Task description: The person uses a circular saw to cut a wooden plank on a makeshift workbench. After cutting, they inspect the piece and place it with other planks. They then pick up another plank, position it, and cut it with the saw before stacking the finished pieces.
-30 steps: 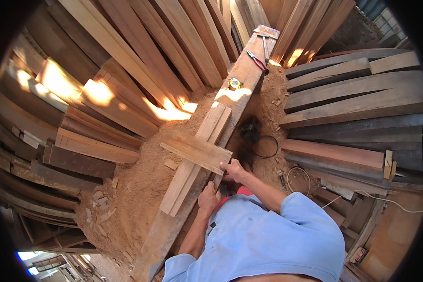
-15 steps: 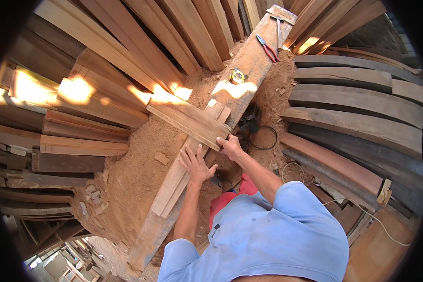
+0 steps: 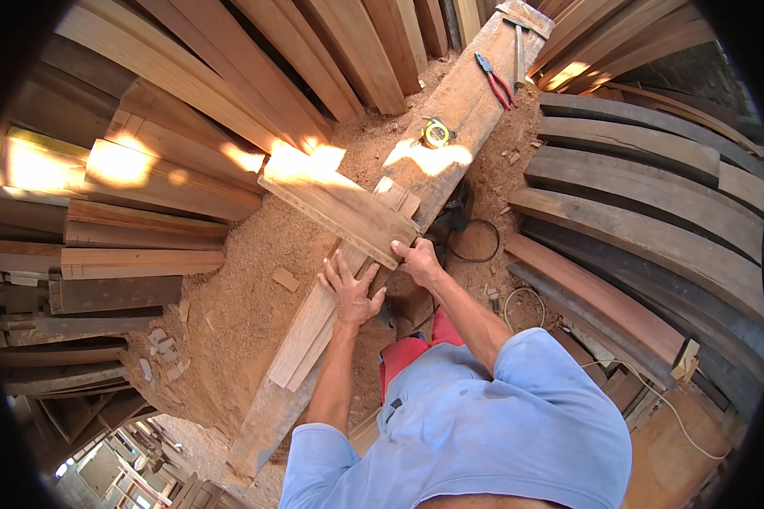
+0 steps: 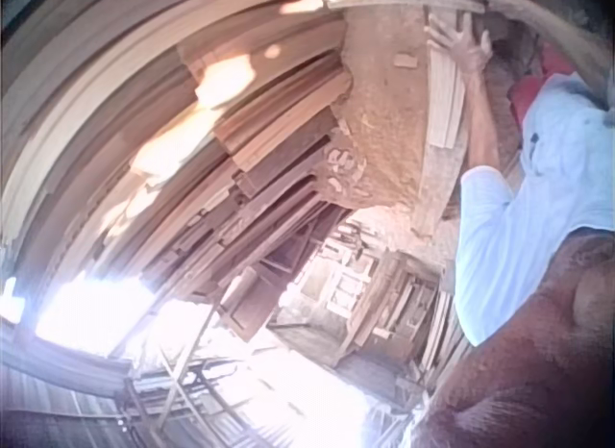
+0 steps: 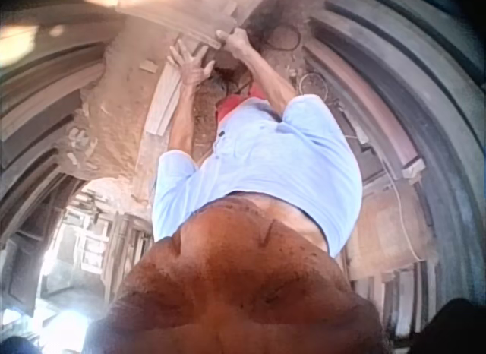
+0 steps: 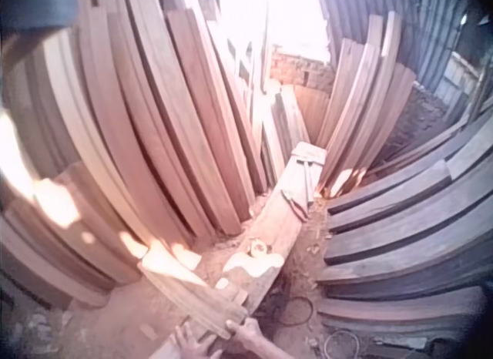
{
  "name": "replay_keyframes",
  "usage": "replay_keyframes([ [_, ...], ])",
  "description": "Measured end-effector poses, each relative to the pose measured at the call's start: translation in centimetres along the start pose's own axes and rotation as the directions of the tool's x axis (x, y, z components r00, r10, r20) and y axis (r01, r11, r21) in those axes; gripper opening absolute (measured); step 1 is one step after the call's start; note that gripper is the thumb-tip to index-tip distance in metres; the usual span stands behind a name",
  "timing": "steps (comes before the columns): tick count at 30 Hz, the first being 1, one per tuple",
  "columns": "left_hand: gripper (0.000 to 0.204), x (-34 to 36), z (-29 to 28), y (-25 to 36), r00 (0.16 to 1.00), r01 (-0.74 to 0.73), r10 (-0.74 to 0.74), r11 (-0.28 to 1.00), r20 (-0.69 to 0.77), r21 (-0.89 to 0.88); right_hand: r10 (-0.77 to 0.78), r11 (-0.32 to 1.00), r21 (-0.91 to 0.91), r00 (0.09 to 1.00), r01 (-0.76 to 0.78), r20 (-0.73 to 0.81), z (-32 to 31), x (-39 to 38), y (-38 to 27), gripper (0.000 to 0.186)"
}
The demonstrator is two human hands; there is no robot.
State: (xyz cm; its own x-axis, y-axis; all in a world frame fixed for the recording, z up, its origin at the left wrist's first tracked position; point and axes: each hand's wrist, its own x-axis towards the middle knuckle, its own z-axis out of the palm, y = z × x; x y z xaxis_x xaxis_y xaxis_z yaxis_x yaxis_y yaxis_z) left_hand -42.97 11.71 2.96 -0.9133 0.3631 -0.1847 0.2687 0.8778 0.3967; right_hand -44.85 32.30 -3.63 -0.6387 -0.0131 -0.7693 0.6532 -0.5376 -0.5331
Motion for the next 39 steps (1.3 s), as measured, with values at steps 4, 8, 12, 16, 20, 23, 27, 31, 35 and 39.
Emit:
replay_keyframes([
  [4,0.067,0.1,0.2,0.0,1.000,0.019,-0.019,1.000,0.018,0.012,-0.006,1.000,0.008,1.000,0.007,-0.010,0.4,-0.6,-0.8,0.045],
  [8,0.066,0.2,0.5,-0.2,0.999,0.021,-0.022,1.000,0.030,0.022,0.000,0.998,0.065,1.000,0.001,-0.008,0.5,-0.7,-0.9,0.045],
  [12,0.068,0.2,0.7,-0.2,0.998,0.035,-0.036,0.999,0.052,0.034,-0.003,0.998,0.064,1.000,0.005,-0.017,0.2,-0.3,-0.8,0.043],
  [16,0.070,0.4,0.8,-0.1,0.997,0.043,-0.045,0.998,0.063,0.036,-0.024,0.994,0.102,1.000,0.024,0.004,0.2,-0.4,-0.8,0.040],
  [20,0.071,0.3,0.9,-0.2,0.997,0.035,-0.038,0.999,0.061,0.039,-0.040,0.996,0.076,0.999,0.040,-0.004,0.2,-0.4,-0.9,0.047],
  [23,0.071,0.3,0.9,-0.3,0.996,0.044,-0.047,0.998,0.077,0.039,-0.024,0.998,0.065,1.000,0.023,0.013,0.4,-0.8,-1.5,0.049],
  [27,0.070,0.3,0.9,-0.3,0.997,0.037,-0.039,0.999,0.070,0.033,0.033,0.999,0.007,0.999,-0.033,-0.020,0.5,-0.3,-2.1,0.052],
  [31,0.071,0.2,1.3,-0.6,0.998,0.032,-0.033,0.999,0.051,0.026,0.074,0.997,-0.021,0.996,-0.075,-0.040,0.9,-0.4,-2.8,0.056],
  [35,0.072,0.1,1.3,-0.6,0.997,0.040,-0.041,0.999,0.060,0.018,0.080,0.997,-0.012,0.997,-0.080,-0.022,1.0,-0.6,-3.1,0.059],
  [39,0.073,0.3,1.3,-0.5,0.997,0.041,-0.042,0.999,0.067,0.015,0.102,0.992,-0.068,0.995,-0.102,-0.011,0.5,-0.4,-3.1,0.058],
])
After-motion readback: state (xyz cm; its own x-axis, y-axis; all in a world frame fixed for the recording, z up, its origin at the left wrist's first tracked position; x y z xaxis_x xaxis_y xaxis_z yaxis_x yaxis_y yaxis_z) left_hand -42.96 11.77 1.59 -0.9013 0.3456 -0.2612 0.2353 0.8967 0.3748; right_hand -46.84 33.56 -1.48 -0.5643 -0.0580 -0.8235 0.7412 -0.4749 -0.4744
